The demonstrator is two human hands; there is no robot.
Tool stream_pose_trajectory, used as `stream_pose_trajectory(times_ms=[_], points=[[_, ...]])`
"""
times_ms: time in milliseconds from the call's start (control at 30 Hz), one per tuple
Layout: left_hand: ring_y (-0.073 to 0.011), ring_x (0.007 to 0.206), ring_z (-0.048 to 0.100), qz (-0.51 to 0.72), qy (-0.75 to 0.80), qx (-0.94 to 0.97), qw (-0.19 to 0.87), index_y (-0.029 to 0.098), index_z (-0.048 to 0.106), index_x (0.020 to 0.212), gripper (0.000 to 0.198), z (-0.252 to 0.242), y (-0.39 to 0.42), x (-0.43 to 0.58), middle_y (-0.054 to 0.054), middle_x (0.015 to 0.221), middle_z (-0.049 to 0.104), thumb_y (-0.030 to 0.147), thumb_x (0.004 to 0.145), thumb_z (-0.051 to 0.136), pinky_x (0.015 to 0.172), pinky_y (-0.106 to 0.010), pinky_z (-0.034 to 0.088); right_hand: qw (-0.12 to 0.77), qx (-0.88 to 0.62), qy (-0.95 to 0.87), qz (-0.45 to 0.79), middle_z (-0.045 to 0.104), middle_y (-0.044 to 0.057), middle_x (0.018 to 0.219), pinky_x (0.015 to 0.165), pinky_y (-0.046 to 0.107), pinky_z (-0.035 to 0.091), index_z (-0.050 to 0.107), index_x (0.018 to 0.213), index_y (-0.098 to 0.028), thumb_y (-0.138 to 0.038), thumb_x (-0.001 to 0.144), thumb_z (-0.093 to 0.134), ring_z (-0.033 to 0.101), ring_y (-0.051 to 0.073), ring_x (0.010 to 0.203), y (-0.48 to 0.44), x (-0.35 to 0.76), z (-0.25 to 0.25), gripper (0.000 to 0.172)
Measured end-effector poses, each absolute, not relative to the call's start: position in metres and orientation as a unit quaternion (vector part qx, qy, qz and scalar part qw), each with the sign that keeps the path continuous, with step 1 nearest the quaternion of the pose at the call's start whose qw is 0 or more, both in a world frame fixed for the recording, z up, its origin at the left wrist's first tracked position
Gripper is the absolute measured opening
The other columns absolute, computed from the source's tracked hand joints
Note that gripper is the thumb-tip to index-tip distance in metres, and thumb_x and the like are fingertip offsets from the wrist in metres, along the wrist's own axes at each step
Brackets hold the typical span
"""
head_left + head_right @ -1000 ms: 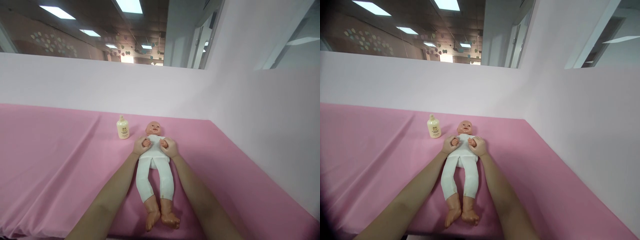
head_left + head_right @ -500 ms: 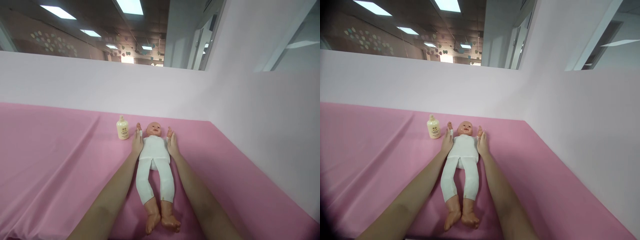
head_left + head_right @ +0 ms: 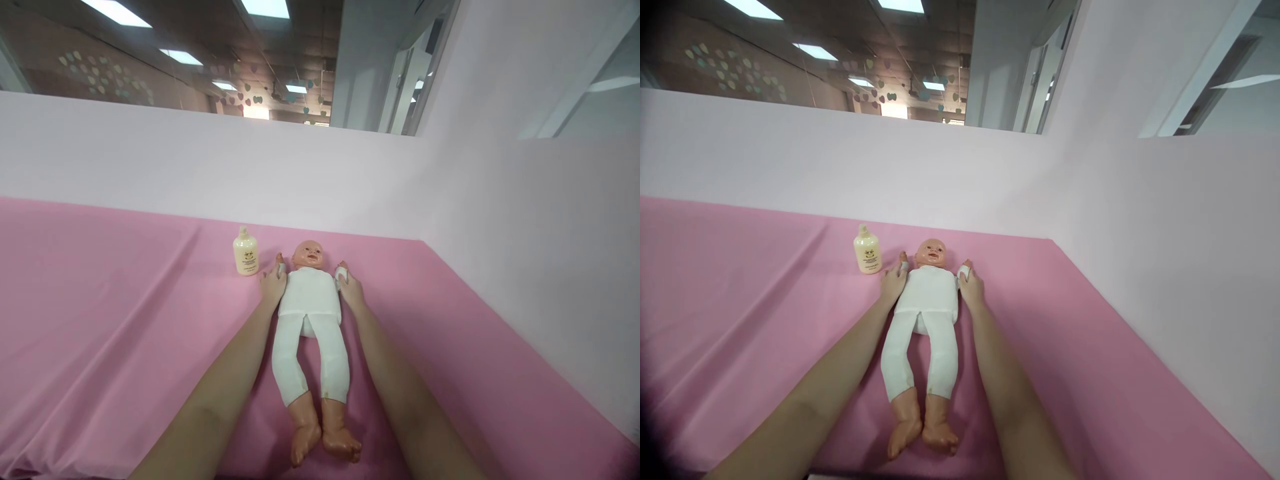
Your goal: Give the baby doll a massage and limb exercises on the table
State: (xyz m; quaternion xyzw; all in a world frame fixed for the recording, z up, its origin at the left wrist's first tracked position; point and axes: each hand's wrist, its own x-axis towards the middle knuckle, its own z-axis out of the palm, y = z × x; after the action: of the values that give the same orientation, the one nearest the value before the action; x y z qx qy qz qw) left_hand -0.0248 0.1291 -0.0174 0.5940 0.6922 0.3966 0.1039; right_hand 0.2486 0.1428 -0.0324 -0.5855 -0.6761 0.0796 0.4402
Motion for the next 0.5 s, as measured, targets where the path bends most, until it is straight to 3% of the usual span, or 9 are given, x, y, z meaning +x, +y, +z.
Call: stream_pose_trajectory(times_ms=[100, 167, 233, 367, 500], points=[[-0.0377, 0.129, 0.052, 0.398, 0.685, 0.599, 0.118, 0.024, 0.046, 0.148, 0.056, -0.016, 0.127, -0.026, -0.013, 0.122, 0.069, 0.038, 0.093, 0.045, 0.107, -0.058, 0.037, 0.433, -0.616, -0.65, 0.103, 0.073, 0.009, 0.093, 0.088, 0.039, 0.051, 0.067, 0.118, -0.02, -0.044, 0.095, 0.041, 0.069, 0.025, 0.094, 0.139, 0.247, -0.029, 0.043], [-0.0352, 0.125, 0.056, 0.422, 0.66, 0.606, 0.137, 0.026, 0.042, 0.15, 0.058, -0.014, 0.126, -0.027, -0.011, 0.124, 0.068, 0.035, 0.092, 0.046, 0.105, -0.055, 0.041, 0.436, -0.622, -0.639, 0.122, 0.073, 0.009, 0.097, 0.087, 0.04, 0.052, 0.066, 0.12, -0.02, -0.045, 0.093, 0.043, 0.069, 0.026, 0.093, 0.135, 0.245, -0.025, 0.043], [-0.0301, 0.123, 0.059, 0.469, 0.613, 0.616, 0.158, 0.027, 0.038, 0.151, 0.06, -0.012, 0.124, -0.026, -0.009, 0.132, 0.064, 0.03, 0.092, 0.046, 0.103, -0.049, 0.045, 0.462, -0.605, -0.631, 0.151, 0.072, 0.009, 0.11, 0.09, 0.04, 0.053, 0.058, 0.132, -0.022, -0.043, 0.091, 0.048, 0.069, 0.025, 0.099, 0.131, 0.242, -0.021, 0.048], [-0.0261, 0.129, 0.054, 0.545, 0.568, 0.596, 0.16, 0.021, 0.032, 0.151, 0.067, -0.007, 0.118, -0.022, -0.011, 0.142, 0.055, 0.03, 0.089, 0.055, 0.105, -0.04, 0.046, 0.545, -0.549, -0.61, 0.174, 0.056, 0.013, 0.141, 0.1, 0.041, 0.05, 0.033, 0.151, -0.021, -0.042, 0.082, 0.062, 0.059, 0.027, 0.124, 0.124, 0.235, -0.014, 0.077], [-0.025, 0.125, 0.056, 0.582, 0.549, 0.583, 0.142, 0.02, 0.028, 0.151, 0.082, -0.004, 0.112, -0.016, -0.013, 0.139, 0.055, 0.036, 0.081, 0.068, 0.103, -0.037, 0.048, 0.57, -0.504, -0.637, 0.129, 0.058, 0.019, 0.137, 0.099, 0.042, 0.051, 0.029, 0.151, -0.015, -0.044, 0.082, 0.063, 0.061, 0.028, 0.121, 0.117, 0.229, -0.007, 0.082]])
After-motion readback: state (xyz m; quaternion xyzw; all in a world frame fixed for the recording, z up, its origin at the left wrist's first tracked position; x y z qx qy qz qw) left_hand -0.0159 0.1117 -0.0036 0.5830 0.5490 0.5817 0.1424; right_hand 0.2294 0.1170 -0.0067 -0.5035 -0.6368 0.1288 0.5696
